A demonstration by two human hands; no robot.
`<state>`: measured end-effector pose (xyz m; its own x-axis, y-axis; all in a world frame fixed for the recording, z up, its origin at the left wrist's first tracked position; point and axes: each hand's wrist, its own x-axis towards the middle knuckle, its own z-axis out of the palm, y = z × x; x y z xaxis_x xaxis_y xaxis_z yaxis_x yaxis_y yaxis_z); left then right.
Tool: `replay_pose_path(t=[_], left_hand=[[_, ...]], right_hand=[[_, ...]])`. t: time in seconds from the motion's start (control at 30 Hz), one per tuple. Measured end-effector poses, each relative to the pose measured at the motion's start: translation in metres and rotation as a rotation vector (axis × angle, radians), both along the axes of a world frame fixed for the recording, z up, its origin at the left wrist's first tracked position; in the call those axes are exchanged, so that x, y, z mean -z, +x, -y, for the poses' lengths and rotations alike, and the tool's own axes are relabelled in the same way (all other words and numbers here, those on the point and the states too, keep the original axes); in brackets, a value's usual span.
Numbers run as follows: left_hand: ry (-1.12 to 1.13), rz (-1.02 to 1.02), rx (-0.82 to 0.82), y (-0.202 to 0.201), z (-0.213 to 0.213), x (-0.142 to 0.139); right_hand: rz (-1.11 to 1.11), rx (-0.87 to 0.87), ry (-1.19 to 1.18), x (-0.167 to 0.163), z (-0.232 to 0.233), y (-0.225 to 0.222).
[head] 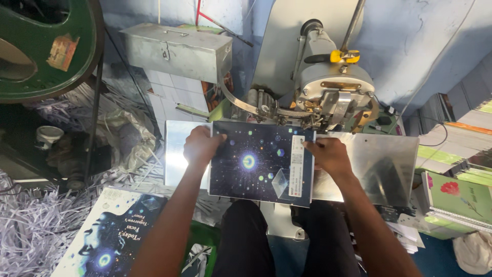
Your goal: The person repeatedly places a book cover onto a binding machine, aligns it, and operates the machine to attach the cover. They then remove the finished book and place it on a growing stack to the right. The process is repeated for multiple identical books.
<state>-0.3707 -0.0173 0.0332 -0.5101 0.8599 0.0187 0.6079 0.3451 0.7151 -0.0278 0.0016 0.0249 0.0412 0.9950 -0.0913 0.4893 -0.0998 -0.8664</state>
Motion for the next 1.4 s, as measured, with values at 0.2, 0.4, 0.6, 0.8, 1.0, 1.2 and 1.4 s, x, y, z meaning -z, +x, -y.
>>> replay_pose_path(t=[0.2,0.4,0.6,0.8,1.0,1.2,1.4], left_hand=[[0.066,-0.015,0.062,0.022,0.002,0.002],[-0.015,-0.021,0.089,0.047,0.001,-0.004],[0.053,-0.056,0.086,0.06,0.003,-0.006],[0.05,-0.007,0.115,0.06,0.003,-0.003],[0.039,-0.046,0.116,0.064,0.003,-0.006],[0.015,0.045,0.127,0.067,0.008,-0.013],[0.075,-0.007,0.124,0.068,0.008,-0.011]], right_hand=[[0.066,0.026,0.07,0.006,-0.001,0.022],[0.087,0.096,-0.013,0.003,0.0,0.042],[0.277,0.124,-0.008,-0.018,0.015,0.046],[0.728,0.12,0.31,-0.015,0.022,0.047],[0.804,-0.134,0.74,0.016,0.005,0.068],[0.709,-0.137,0.735,0.024,-0.003,0.077],[0.685,-0.168,0.685,0.013,-0.001,0.078]])
